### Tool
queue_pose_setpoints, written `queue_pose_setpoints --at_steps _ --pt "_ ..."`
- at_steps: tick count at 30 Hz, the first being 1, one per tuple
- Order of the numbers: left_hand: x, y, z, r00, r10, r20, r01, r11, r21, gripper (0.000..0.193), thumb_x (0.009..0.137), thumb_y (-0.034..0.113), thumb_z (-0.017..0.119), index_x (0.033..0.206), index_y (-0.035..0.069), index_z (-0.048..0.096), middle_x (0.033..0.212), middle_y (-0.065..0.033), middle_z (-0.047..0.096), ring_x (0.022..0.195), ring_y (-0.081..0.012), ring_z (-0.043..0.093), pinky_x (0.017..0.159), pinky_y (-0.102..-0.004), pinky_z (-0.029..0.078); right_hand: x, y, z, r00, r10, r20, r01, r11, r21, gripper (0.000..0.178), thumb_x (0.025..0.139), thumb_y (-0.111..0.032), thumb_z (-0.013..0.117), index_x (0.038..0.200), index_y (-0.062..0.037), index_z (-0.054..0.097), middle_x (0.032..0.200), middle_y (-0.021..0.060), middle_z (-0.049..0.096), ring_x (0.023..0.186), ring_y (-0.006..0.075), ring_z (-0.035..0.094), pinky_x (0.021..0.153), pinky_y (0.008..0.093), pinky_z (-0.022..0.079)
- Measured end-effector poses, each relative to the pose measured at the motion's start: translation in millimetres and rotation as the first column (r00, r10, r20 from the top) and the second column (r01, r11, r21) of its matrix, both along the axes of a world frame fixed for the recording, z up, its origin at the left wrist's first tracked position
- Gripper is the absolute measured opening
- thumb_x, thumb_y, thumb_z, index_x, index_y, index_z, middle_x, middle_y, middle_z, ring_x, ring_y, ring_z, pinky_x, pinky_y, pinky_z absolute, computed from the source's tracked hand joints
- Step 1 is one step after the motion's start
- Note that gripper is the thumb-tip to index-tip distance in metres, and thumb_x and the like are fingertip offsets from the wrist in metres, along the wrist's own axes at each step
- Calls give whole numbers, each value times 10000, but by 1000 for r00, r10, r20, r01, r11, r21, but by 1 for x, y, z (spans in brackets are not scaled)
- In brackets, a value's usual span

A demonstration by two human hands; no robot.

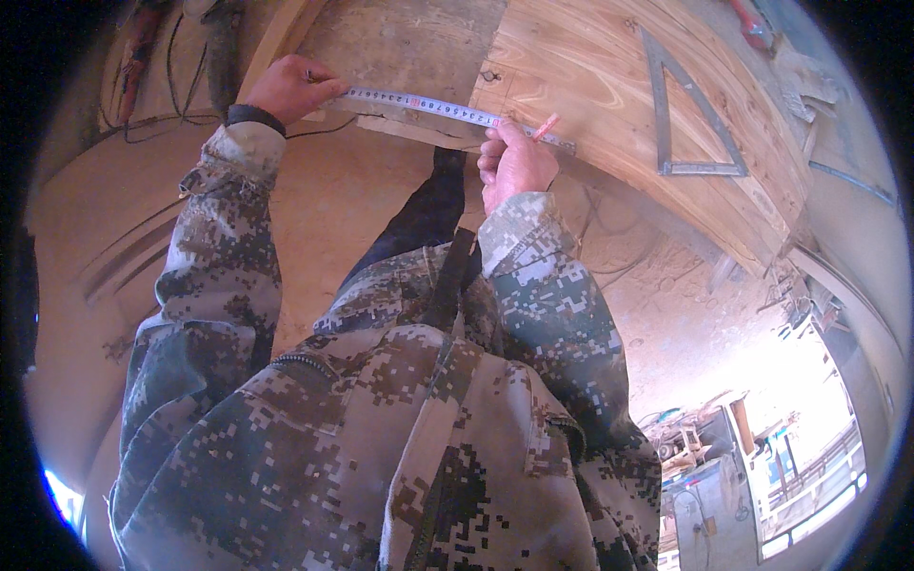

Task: The person measures a wooden plank with a tape measure and marks it with a pencil. They then use a try square to draw straight lines on the plank, repeating the process on different sections of the wood.

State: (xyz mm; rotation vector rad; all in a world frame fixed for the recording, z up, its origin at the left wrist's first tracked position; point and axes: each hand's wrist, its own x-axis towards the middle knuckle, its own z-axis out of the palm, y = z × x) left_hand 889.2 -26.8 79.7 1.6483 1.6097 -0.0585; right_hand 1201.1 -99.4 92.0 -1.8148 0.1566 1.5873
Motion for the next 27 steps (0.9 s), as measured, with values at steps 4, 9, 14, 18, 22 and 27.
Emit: queue_pose_setpoints --at_steps 4,9,14,18,22,27 --pt "0 0 -1 1000 14 6 -14 1000 -28 331 801 422 738 930 123 794 781 -139 720 721 -299 681 723 -400 547 -2 2 3 1000 0 16 1 1000 -17 186 889 -174 702 794 -36 620 609 33 562 448 104 478 396 237 307" --pt "0 0 -3 1000 25 -16 -26 999 -43 326 798 427 741 924 132 798 800 -144 724 744 -312 688 736 -411 550 -4 4 6 999 1 33 1 999 -47 186 879 -157 715 822 -17 605 600 13 495 469 109 435 423 252 268" --pt "2 1 -10 1000 8 -19 -9 998 -55 323 796 431 744 922 139 800 804 -140 726 747 -313 688 738 -412 549 -3 3 3 999 7 32 -6 999 -39 187 882 -159 710 823 -14 607 598 13 495 472 111 438 424 253 271" --pt "2 2 -13 1000 7 -14 -8 998 -66 323 794 433 748 922 141 800 798 -138 725 742 -309 686 732 -407 546 -2 2 0 999 10 39 -9 999 -35 193 892 -167 698 826 -11 606 603 11 493 476 108 437 426 251 273" --pt "3 3 -13 1000 16 -8 -17 994 -111 327 792 434 749 916 136 799 792 -139 723 734 -308 682 726 -405 543 -2 1 1 999 2 48 0 999 -37 196 901 -173 689 836 -9 604 607 10 491 477 106 433 428 249 274" --pt "3 3 -12 1000 19 4 -19 995 -96 342 793 438 751 919 123 797 788 -144 721 732 -305 685 728 -404 544 -2 2 2 999 -11 32 11 1000 -29 193 899 -171 692 838 -11 603 608 9 491 477 104 427 430 250 273"
